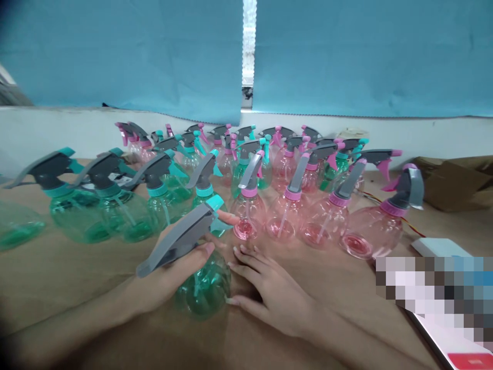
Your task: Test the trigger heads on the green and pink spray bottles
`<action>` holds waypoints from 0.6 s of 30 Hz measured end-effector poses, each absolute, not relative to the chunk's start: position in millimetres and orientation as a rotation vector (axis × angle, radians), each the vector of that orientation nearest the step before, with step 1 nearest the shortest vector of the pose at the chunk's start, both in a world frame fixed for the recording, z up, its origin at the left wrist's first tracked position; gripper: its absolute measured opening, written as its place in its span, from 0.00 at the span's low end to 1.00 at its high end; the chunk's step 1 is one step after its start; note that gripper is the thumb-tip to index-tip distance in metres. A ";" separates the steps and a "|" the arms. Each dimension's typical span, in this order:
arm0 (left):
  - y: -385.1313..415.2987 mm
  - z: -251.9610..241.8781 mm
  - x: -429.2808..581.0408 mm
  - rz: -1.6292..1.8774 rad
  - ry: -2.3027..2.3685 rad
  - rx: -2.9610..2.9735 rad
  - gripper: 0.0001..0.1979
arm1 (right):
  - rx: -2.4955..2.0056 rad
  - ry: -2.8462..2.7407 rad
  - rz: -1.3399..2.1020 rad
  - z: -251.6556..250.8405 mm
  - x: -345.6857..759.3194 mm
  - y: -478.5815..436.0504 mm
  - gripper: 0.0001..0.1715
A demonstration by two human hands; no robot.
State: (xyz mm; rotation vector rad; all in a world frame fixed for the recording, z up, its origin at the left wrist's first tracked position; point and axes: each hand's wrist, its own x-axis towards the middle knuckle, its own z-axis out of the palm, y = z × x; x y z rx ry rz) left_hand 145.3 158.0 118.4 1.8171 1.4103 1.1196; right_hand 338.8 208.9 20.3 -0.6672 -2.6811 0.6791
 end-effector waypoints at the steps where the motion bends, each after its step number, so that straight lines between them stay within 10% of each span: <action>1: 158.2 118.6 145.3 1.108 1.396 1.805 0.03 | -0.665 -2.683 0.680 20.3 338.7 209.0 0.34; 18: 157.3 120.2 145.7 1.090 1.403 1.807 0.03 | -0.669 -2.679 0.677 21.6 338.2 208.4 0.33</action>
